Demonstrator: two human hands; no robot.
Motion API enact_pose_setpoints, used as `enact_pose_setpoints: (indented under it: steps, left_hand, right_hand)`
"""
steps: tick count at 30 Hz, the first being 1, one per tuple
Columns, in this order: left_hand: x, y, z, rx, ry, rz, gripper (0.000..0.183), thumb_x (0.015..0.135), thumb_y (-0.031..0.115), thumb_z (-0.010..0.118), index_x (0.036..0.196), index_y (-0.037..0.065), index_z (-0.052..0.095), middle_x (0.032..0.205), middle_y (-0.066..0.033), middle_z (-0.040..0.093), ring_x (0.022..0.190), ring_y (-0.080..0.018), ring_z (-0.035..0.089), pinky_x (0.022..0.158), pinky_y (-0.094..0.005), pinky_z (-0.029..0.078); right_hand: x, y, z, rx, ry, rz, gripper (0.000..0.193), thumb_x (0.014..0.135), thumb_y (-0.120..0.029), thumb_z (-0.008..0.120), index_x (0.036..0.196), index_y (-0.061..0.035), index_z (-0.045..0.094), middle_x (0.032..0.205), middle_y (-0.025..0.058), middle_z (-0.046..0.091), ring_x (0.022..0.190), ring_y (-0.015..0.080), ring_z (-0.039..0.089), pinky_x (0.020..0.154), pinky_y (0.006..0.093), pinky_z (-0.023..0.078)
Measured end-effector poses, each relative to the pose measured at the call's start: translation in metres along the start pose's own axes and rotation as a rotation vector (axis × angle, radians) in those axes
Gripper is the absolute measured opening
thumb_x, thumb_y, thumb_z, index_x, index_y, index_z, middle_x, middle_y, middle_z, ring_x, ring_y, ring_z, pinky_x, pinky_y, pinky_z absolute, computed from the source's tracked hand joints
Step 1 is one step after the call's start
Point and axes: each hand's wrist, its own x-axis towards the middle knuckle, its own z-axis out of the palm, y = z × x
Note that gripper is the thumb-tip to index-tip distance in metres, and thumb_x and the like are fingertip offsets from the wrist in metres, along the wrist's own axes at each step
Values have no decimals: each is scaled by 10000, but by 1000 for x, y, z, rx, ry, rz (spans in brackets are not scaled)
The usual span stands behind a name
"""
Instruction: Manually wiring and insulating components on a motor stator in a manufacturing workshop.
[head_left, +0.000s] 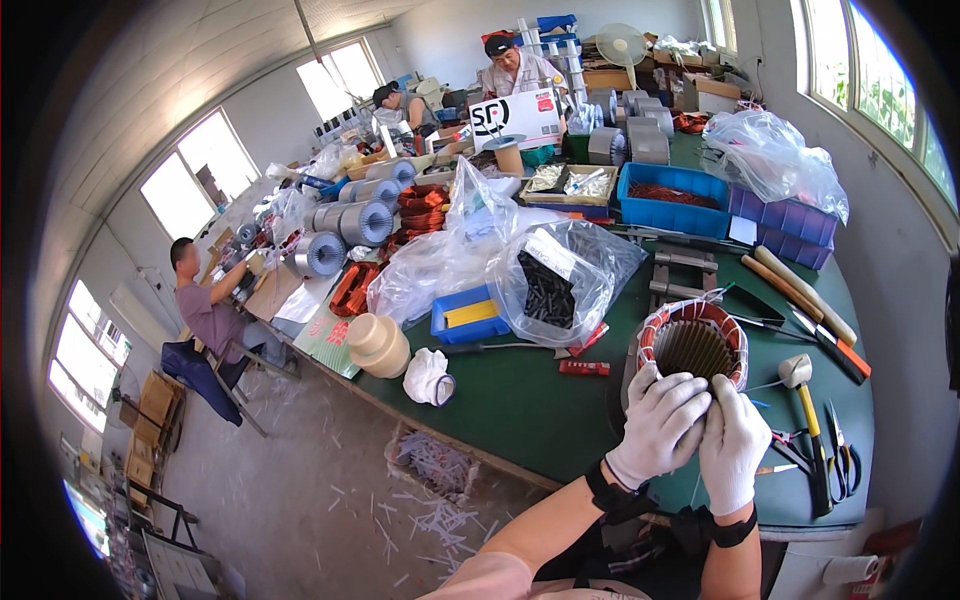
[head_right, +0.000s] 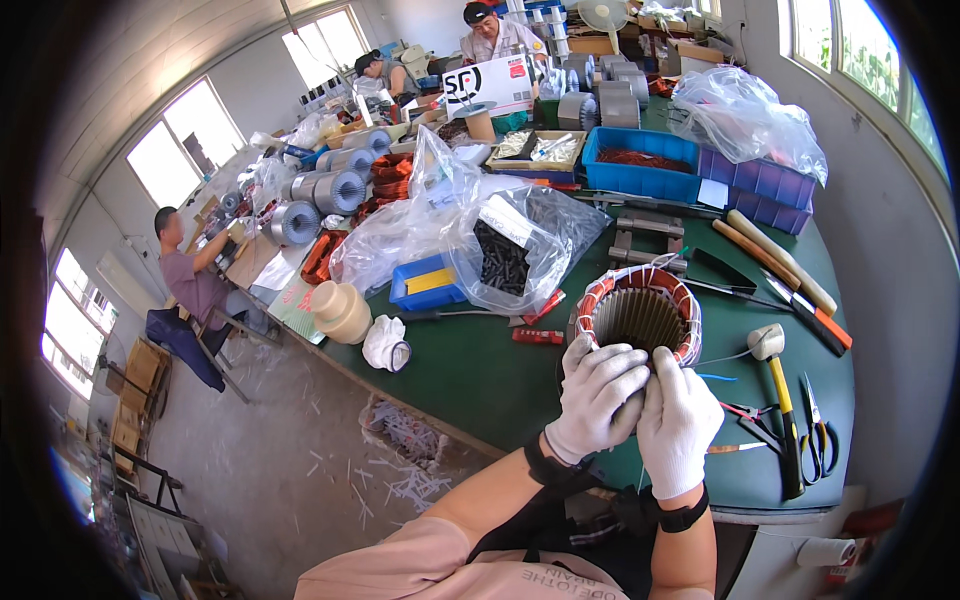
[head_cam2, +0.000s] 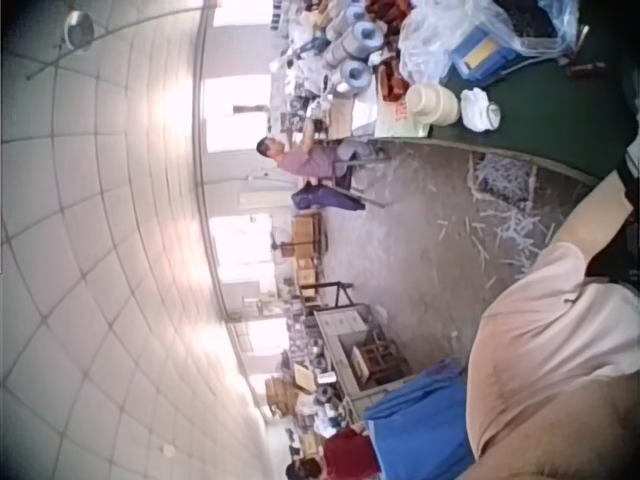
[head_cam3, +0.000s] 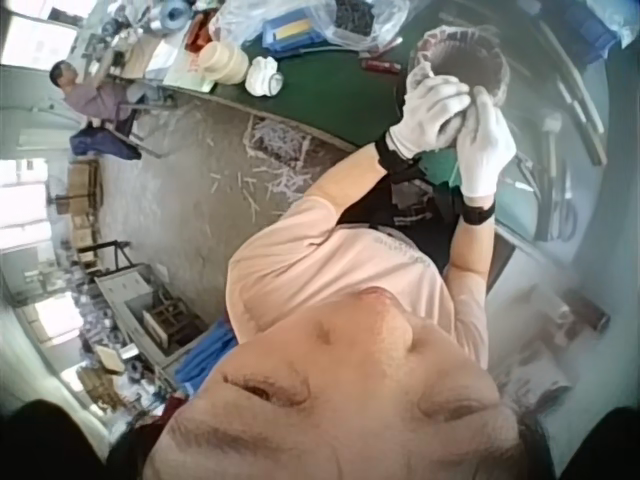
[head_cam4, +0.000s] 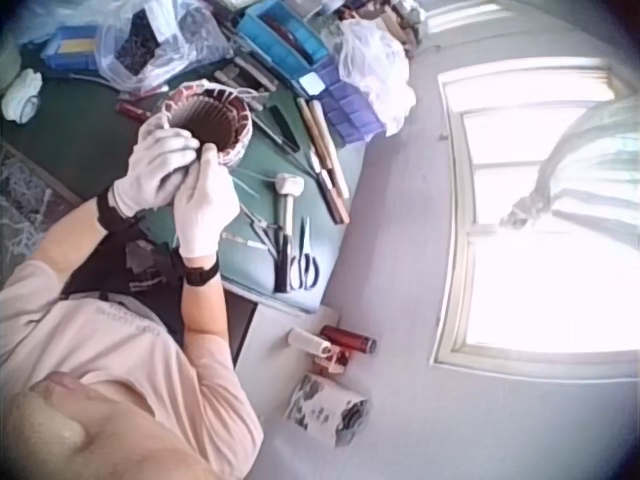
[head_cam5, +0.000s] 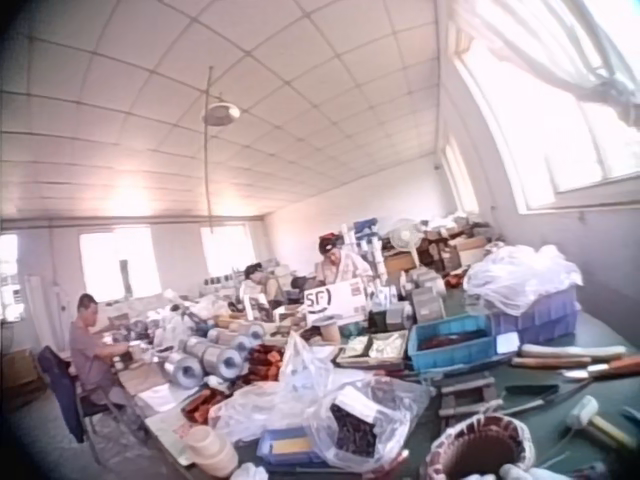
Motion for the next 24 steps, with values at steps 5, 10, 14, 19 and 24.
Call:
enact_pose_setpoints:
  steps: [5, 10, 14, 19, 24]
  left_hand:
    - [3, 1, 1, 6, -9, -2, 276, 770, 95, 650, 1042, 47, 640, 1096, -107, 665, 1031, -280, 623, 1090, -490, 280]
    - [2, 2, -3, 15, -4, 1, 261, 771, 87, 644, 1028, 46, 642, 1089, -103, 667, 1034, -276, 623, 1096, -484, 276]
    - [2, 6, -5, 22, -8, 2, 259, 768, 86, 645, 1024, 44, 642, 1083, -103, 668, 1033, -276, 625, 1098, -480, 276]
    - [2, 0, 0, -35, -10, 21, 269, 758, 82, 643, 1022, 30, 633, 1073, -120, 672, 1006, -299, 636, 1079, -478, 306]
    - [9, -4, -7, 16, -24, 60, 289, 739, 61, 638, 1022, 5, 614, 1072, -147, 673, 1011, -321, 637, 1076, -485, 312]
  right_hand:
    - [2, 1, -2, 10, -3, -5, 218, 839, -25, 615, 1053, -15, 657, 771, 136, 630, 671, 299, 622, 612, 362, 502]
    - [0, -2, -2, 7, -17, -4, 227, 835, -24, 617, 1059, -17, 659, 775, 137, 633, 679, 300, 627, 622, 361, 504]
    - [-3, -3, -6, -8, -33, -6, 238, 829, -24, 624, 1064, -19, 661, 772, 137, 629, 674, 296, 625, 623, 360, 501]
    - [-3, 6, -2, -28, -22, -1, 268, 807, -30, 645, 1075, -43, 665, 741, 120, 607, 650, 282, 613, 601, 359, 492]
    - [4, 4, 1, 19, 4, -43, 275, 803, -62, 664, 1078, -55, 656, 699, 90, 571, 619, 258, 592, 572, 346, 475]
